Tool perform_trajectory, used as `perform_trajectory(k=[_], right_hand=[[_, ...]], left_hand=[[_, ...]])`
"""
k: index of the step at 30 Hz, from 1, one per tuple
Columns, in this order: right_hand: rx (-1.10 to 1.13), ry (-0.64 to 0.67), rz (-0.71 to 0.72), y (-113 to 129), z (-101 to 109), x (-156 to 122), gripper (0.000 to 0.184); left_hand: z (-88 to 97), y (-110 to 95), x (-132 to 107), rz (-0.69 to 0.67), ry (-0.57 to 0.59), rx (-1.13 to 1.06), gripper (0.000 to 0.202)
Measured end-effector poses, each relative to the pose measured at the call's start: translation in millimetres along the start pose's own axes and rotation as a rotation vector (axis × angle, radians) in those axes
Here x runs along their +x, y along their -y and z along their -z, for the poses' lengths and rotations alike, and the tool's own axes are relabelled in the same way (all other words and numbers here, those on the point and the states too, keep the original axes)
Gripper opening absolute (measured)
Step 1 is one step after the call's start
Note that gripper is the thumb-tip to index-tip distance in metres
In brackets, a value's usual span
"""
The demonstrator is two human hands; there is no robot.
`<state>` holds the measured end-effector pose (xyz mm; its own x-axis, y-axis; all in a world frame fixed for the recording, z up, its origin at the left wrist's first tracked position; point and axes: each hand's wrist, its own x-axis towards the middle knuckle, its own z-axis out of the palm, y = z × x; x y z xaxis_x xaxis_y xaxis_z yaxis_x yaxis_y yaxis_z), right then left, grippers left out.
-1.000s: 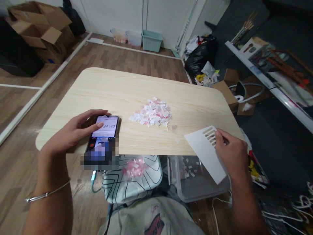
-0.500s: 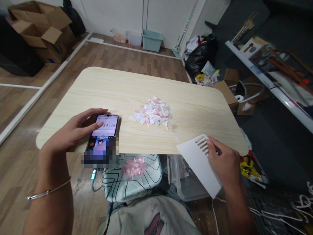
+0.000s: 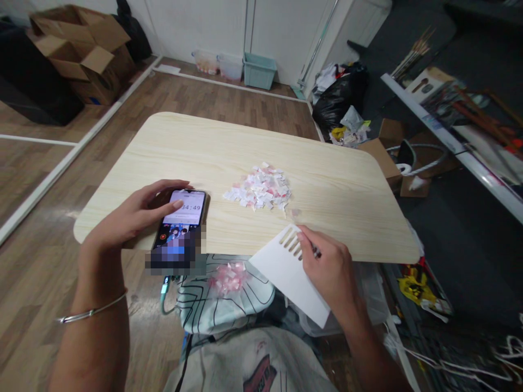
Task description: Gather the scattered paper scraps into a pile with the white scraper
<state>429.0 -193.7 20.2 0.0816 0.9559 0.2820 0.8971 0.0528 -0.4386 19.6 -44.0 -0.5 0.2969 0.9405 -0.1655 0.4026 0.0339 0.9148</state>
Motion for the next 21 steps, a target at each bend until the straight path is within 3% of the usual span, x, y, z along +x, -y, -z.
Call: perform_trajectory(k=[3, 6, 15, 18, 21], right_hand=[[0.058, 0.037, 0.051, 14.7, -1.7, -8.6, 0.04], [0.062, 0.0, 0.028, 10.2, 5.9, -11.2, 0.04], [-0.143, -0.281, -0.285, -83.4, 64.8, 1.9, 0.051], [-0.171, -0.318, -0.318, -103.7, 69.6, 9.1, 0.051], [-0.155, -0.304, -0.291, -111.8, 59.3, 18.0, 0.052]], left_hand=[[-0.5, -0.1, 0.3, 0.008, -0.008, 0.005, 0.082], [-0.2, 0.9, 0.9, 0.001, -0.021, 0.044, 0.08], [1.6, -0.3, -0.7, -0.019, 0.013, 0.053, 0.077], [1.8, -2.1, -0.8, -0.016, 0.011, 0.059, 0.079], [1.2, -1.4, -0.3, -0.011, -0.008, 0.048, 0.077]])
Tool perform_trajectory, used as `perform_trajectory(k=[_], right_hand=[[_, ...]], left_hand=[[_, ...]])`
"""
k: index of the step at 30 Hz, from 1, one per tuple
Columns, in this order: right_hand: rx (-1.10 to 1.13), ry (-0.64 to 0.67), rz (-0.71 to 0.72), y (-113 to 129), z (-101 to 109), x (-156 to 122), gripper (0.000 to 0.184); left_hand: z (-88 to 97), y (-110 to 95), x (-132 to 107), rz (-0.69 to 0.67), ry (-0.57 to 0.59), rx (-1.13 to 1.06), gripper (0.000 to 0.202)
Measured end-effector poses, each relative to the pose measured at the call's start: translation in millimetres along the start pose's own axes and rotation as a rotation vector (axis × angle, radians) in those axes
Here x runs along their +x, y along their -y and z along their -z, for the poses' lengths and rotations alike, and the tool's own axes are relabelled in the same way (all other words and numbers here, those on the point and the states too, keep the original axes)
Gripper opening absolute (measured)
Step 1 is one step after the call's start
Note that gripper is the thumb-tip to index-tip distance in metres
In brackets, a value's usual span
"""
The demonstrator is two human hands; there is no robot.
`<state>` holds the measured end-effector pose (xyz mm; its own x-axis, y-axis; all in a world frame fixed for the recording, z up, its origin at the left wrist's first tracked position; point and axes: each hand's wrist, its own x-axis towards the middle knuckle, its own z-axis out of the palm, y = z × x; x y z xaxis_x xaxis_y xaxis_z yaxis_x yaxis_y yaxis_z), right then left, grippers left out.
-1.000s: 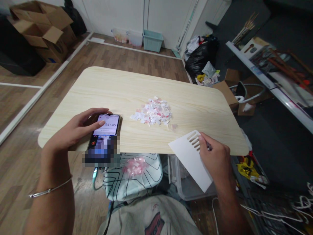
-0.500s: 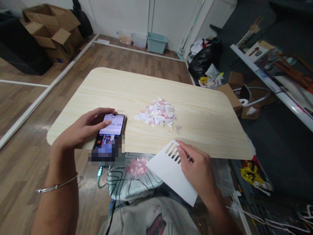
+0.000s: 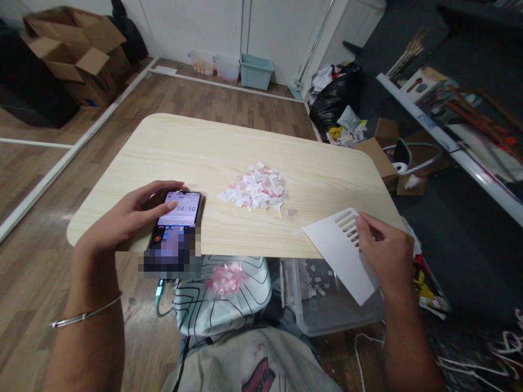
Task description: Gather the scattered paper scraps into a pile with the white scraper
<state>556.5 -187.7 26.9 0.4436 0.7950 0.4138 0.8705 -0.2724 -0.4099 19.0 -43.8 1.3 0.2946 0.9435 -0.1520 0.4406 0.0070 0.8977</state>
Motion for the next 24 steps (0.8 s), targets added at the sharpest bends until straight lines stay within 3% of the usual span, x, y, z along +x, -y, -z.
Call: perform_trajectory(k=[6, 17, 24], right_hand=[[0.08, 0.1, 0.067, -3.5, -20.2, 2.6, 0.049], [0.174, 0.338, 0.133, -57.7, 34.8, -2.2, 0.026], [0.225, 0.253, 0.076, -47.3, 29.6, -6.6, 0.032]], left_hand=[[-1.8, 3.7, 0.0, 0.022, -0.009, -0.054, 0.077], [0.1, 2.5, 1.0, -0.01, -0.007, -0.016, 0.076], [1.4, 7.6, 0.4, -0.017, 0.004, -0.01, 0.072]])
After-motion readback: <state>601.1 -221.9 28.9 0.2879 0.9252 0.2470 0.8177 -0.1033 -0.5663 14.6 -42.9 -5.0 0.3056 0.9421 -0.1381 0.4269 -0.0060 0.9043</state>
